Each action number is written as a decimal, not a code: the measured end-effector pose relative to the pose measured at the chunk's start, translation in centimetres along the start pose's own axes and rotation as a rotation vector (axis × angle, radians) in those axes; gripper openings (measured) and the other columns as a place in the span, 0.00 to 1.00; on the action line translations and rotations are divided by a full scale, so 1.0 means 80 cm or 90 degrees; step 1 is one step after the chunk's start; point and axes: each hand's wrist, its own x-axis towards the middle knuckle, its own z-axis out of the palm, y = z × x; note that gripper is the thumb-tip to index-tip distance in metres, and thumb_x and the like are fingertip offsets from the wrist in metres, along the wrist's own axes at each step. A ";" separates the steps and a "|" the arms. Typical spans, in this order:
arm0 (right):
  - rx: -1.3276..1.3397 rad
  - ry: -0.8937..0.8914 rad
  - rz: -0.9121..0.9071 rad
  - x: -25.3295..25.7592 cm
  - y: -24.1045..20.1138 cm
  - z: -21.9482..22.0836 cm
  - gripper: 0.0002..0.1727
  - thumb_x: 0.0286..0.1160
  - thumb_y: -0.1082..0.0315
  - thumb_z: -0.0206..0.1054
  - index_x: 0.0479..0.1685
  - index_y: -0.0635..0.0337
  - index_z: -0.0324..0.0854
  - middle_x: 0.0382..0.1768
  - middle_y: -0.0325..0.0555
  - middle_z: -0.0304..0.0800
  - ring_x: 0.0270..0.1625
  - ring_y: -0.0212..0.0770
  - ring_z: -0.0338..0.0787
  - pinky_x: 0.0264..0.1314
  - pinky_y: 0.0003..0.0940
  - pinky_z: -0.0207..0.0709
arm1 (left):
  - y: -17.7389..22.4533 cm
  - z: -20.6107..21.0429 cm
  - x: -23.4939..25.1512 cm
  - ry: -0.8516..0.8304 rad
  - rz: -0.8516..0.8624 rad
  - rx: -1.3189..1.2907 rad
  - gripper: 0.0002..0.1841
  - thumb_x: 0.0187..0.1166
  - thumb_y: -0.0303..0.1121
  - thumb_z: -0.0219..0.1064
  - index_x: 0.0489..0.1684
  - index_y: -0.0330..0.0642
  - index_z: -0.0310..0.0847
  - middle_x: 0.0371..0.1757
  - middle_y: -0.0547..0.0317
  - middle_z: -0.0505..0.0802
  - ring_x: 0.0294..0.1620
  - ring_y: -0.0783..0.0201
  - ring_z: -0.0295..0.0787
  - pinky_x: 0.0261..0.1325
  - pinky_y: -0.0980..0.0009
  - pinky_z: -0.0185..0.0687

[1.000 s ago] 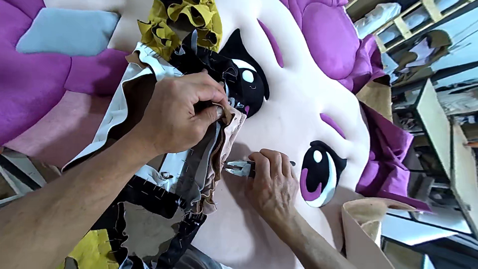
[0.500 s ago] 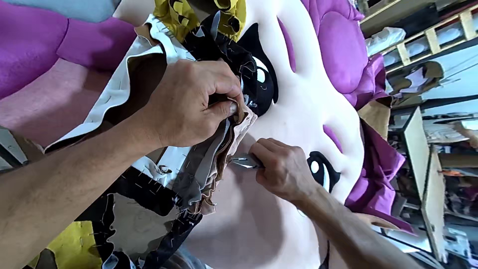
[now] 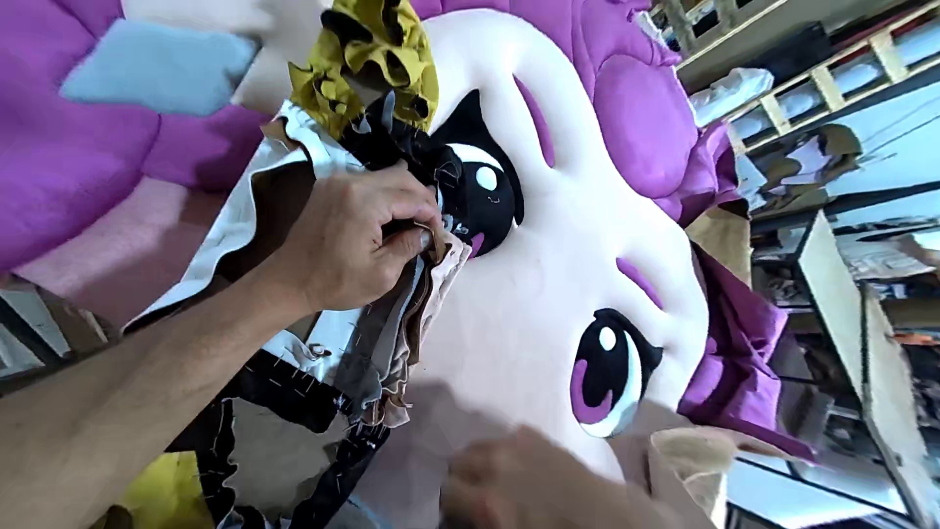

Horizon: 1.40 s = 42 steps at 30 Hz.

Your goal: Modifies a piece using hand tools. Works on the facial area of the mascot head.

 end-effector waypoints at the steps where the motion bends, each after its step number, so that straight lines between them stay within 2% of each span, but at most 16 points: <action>1: -0.080 0.036 0.007 -0.010 -0.015 0.018 0.05 0.75 0.72 0.66 0.43 0.57 0.85 0.39 0.51 0.89 0.41 0.53 0.92 0.28 0.49 0.83 | 0.000 0.000 0.000 -0.004 -0.002 -0.004 0.10 0.77 0.32 0.63 0.40 0.45 0.94 0.52 0.63 0.96 0.66 0.66 0.89 0.87 0.50 0.69; 3: -0.205 0.225 0.049 -0.020 -0.029 0.032 0.07 0.81 0.71 0.61 0.45 0.55 0.85 0.43 0.49 0.90 0.46 0.50 0.92 0.32 0.43 0.85 | 0.002 -0.001 0.002 -0.015 0.001 -0.004 0.10 0.77 0.32 0.64 0.41 0.44 0.94 0.53 0.62 0.95 0.67 0.66 0.88 0.87 0.51 0.69; 5: -0.366 0.442 0.126 -0.017 -0.011 0.029 0.09 0.78 0.71 0.58 0.46 0.53 0.83 0.44 0.45 0.90 0.45 0.47 0.92 0.29 0.38 0.84 | 0.004 -0.001 0.002 -0.020 0.005 0.005 0.10 0.77 0.31 0.64 0.41 0.43 0.93 0.53 0.61 0.95 0.67 0.65 0.88 0.86 0.52 0.70; 9: -0.512 0.636 0.200 0.008 0.036 0.030 0.11 0.70 0.75 0.62 0.48 0.56 0.85 0.46 0.48 0.87 0.52 0.52 0.88 0.37 0.39 0.80 | 0.004 -0.003 0.002 -0.028 0.024 0.000 0.09 0.77 0.30 0.64 0.42 0.40 0.92 0.54 0.57 0.94 0.66 0.66 0.88 0.85 0.53 0.70; 16: -0.640 0.656 0.171 0.035 0.056 0.027 0.11 0.78 0.72 0.60 0.54 0.58 0.84 0.50 0.54 0.85 0.55 0.55 0.83 0.44 0.43 0.71 | 0.006 0.001 0.003 -0.042 0.002 0.036 0.09 0.78 0.31 0.64 0.45 0.40 0.91 0.56 0.56 0.93 0.64 0.70 0.88 0.70 0.73 0.82; 20: -0.683 0.653 0.179 0.044 0.068 0.029 0.12 0.79 0.74 0.60 0.56 0.58 0.83 0.52 0.54 0.85 0.55 0.54 0.83 0.44 0.42 0.69 | 0.006 0.000 0.002 -0.037 0.008 0.029 0.09 0.79 0.31 0.65 0.44 0.40 0.91 0.55 0.56 0.93 0.61 0.71 0.88 0.66 0.75 0.84; 22: -0.718 0.635 0.177 0.043 0.073 0.026 0.10 0.81 0.73 0.57 0.54 0.59 0.80 0.49 0.55 0.84 0.52 0.55 0.82 0.41 0.42 0.67 | 0.006 0.000 0.002 -0.041 0.005 0.036 0.09 0.79 0.33 0.65 0.44 0.42 0.91 0.54 0.57 0.93 0.59 0.73 0.89 0.63 0.77 0.85; 25: -0.688 0.578 0.130 0.039 0.074 0.006 0.06 0.78 0.75 0.56 0.37 0.60 0.78 0.35 0.53 0.81 0.39 0.55 0.83 0.29 0.42 0.65 | 0.006 0.003 0.003 -0.046 -0.004 0.041 0.09 0.80 0.34 0.65 0.44 0.45 0.92 0.54 0.60 0.94 0.59 0.74 0.89 0.63 0.76 0.84; 28: -0.634 0.465 0.085 0.036 0.071 -0.023 0.07 0.72 0.74 0.56 0.28 0.60 0.76 0.26 0.49 0.76 0.29 0.52 0.81 0.20 0.39 0.61 | 0.006 0.002 0.003 -0.046 -0.006 0.033 0.09 0.80 0.35 0.65 0.43 0.46 0.92 0.53 0.61 0.94 0.60 0.74 0.88 0.64 0.75 0.83; 31: -0.513 0.335 0.058 0.040 0.078 -0.050 0.03 0.56 0.74 0.63 0.23 0.55 0.78 0.20 0.42 0.75 0.22 0.46 0.80 0.13 0.38 0.61 | 0.005 0.001 0.002 -0.039 0.002 0.027 0.09 0.80 0.34 0.65 0.43 0.45 0.92 0.53 0.60 0.94 0.59 0.74 0.88 0.64 0.75 0.83; 33: -0.386 0.194 0.084 0.045 0.080 -0.070 0.07 0.47 0.71 0.71 0.26 0.50 0.83 0.18 0.36 0.79 0.20 0.41 0.82 0.16 0.42 0.68 | 0.004 0.001 0.002 -0.043 0.000 0.031 0.09 0.80 0.34 0.64 0.43 0.46 0.92 0.52 0.61 0.94 0.58 0.74 0.88 0.64 0.75 0.83; 35: -0.175 0.046 0.083 0.054 0.077 -0.092 0.05 0.57 0.71 0.71 0.24 0.48 0.84 0.16 0.29 0.80 0.18 0.30 0.78 0.18 0.33 0.68 | 0.003 0.000 0.003 -0.041 0.005 0.026 0.10 0.80 0.33 0.63 0.43 0.44 0.92 0.53 0.60 0.94 0.59 0.73 0.88 0.64 0.75 0.83; 37: 0.143 -0.070 0.010 0.064 0.060 -0.092 0.05 0.66 0.75 0.70 0.26 0.56 0.86 0.18 0.31 0.85 0.17 0.22 0.80 0.18 0.22 0.74 | 0.004 0.000 0.003 -0.032 0.015 0.027 0.10 0.80 0.33 0.63 0.43 0.43 0.92 0.53 0.59 0.94 0.60 0.72 0.88 0.66 0.75 0.83; 38: 0.226 -0.123 -0.030 0.067 0.043 -0.083 0.04 0.67 0.74 0.70 0.27 0.57 0.85 0.18 0.32 0.85 0.17 0.22 0.80 0.18 0.21 0.74 | 0.003 0.002 0.004 -0.028 0.021 0.036 0.10 0.80 0.32 0.63 0.43 0.43 0.92 0.53 0.58 0.94 0.61 0.71 0.88 0.67 0.73 0.82; 40: 0.242 -0.235 -0.028 0.060 -0.010 -0.055 0.05 0.71 0.71 0.71 0.27 0.58 0.87 0.18 0.38 0.82 0.18 0.32 0.78 0.20 0.33 0.71 | 0.005 0.005 0.000 -0.029 0.009 0.054 0.10 0.80 0.32 0.62 0.43 0.44 0.92 0.54 0.58 0.94 0.62 0.70 0.88 0.68 0.71 0.82; 42: 0.117 -0.188 -0.027 0.033 -0.048 -0.019 0.05 0.70 0.69 0.68 0.29 0.58 0.85 0.19 0.48 0.80 0.20 0.49 0.81 0.19 0.50 0.69 | 0.005 0.004 0.003 -0.033 0.004 0.059 0.10 0.79 0.32 0.63 0.44 0.44 0.92 0.54 0.58 0.94 0.61 0.69 0.88 0.66 0.70 0.83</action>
